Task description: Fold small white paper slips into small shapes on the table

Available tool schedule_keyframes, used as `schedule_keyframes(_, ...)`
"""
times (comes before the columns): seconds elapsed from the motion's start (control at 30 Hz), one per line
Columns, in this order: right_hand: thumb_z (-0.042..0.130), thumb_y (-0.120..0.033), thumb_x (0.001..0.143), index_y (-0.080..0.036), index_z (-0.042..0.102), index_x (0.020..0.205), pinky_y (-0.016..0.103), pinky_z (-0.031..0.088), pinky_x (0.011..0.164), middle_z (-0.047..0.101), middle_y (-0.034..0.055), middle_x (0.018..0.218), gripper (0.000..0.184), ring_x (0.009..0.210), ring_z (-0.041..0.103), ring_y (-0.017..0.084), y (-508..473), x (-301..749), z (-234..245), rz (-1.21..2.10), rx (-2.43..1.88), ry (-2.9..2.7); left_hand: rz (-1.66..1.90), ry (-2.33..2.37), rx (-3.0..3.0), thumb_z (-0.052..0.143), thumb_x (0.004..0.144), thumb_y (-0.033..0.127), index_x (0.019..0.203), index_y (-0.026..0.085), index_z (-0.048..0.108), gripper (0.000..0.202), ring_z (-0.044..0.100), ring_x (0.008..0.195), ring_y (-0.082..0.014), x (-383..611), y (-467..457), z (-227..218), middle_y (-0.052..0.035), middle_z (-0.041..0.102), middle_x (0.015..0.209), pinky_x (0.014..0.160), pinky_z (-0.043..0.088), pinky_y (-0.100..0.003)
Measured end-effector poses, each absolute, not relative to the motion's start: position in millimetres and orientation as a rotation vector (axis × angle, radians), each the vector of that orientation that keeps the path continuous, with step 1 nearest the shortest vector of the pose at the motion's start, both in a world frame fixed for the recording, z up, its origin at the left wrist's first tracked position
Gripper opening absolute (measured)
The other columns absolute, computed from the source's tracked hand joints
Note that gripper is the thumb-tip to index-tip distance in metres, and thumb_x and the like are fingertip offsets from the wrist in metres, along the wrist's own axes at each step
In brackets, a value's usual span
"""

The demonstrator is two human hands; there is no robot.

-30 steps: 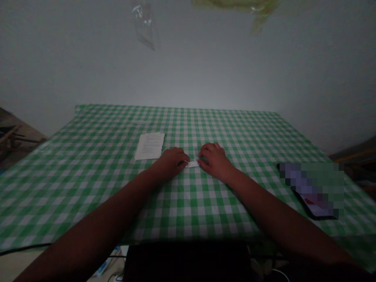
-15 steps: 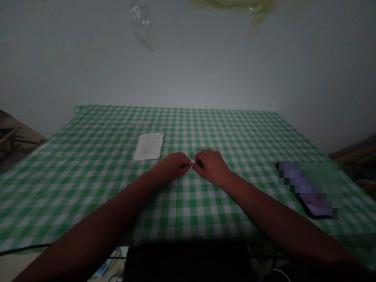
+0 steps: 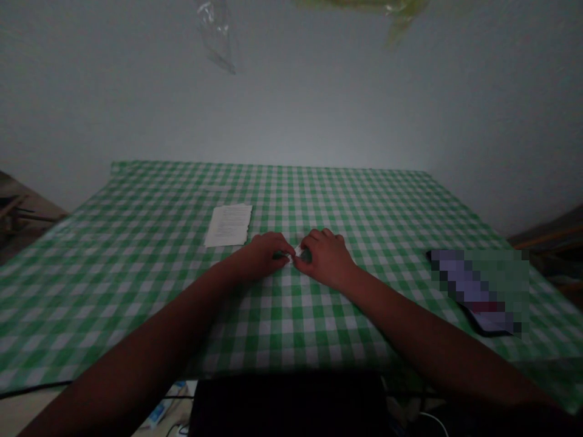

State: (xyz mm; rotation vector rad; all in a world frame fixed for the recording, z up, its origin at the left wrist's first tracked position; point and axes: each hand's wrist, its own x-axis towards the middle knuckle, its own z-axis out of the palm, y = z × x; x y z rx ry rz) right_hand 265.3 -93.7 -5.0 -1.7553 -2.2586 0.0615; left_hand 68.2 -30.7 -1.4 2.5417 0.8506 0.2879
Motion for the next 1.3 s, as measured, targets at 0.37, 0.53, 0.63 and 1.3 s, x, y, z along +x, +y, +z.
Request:
schedule_keyframes(0.37, 0.063, -0.047, 0.088, -0.022, 0.068, 0.099, 0.037, 0.038, 0.079, 0.064, 0.0074, 0.107, 0.028, 0.105, 0.053, 0.026, -89, 276, -3, 0.236, -1.699, -2.270, 0.289, 0.691, 2.507, 0.056, 0.090, 0.021, 0.109, 0.024, 0.071, 0.024, 0.060, 0.098, -0.0163, 62, -31, 1, -0.0030, 0.066, 0.102, 0.093, 0.045, -0.032)
schedule_keyframes(0.53, 0.063, -0.043, 0.089, -0.021, 0.068, 0.098, 0.037, 0.037, 0.078, 0.064, 0.0078, 0.106, 0.024, 0.105, 0.053, 0.026, -88, 275, -4, 0.205, -1.713, -2.275, 0.290, 0.648, 2.485, 0.057, 0.091, 0.021, 0.102, 0.023, 0.071, 0.019, 0.061, 0.093, -0.0150, 65, -31, -1, -0.0023, 0.067, 0.096, 0.089, 0.046, -0.030)
schedule_keyframes(0.63, 0.064, -0.045, 0.086, -0.021, 0.068, 0.100, 0.038, 0.038, 0.078, 0.064, 0.0078, 0.106, 0.028, 0.106, 0.053, 0.027, -89, 272, -5, 0.166, -1.725, -2.276, 0.311, 0.674, 2.463, 0.059, 0.089, 0.021, 0.097, 0.021, 0.071, 0.014, 0.061, 0.093, -0.0156, 66, -31, -1, -0.0029, 0.066, 0.096, 0.089, 0.046, -0.031)
schedule_keyframes(1.3, 0.067, -0.046, 0.081, -0.020, 0.066, 0.102, 0.039, 0.040, 0.080, 0.062, 0.0072, 0.108, 0.034, 0.106, 0.053, 0.027, -93, 274, -1, 0.240, -1.679, -2.301, 0.310, 0.954, 2.655, 0.059, 0.084, 0.023, 0.087, 0.019, 0.060, 0.005, 0.057, 0.088, -0.0184, 80, -43, -7, -0.0030, 0.063, 0.088, 0.082, 0.043, -0.032)
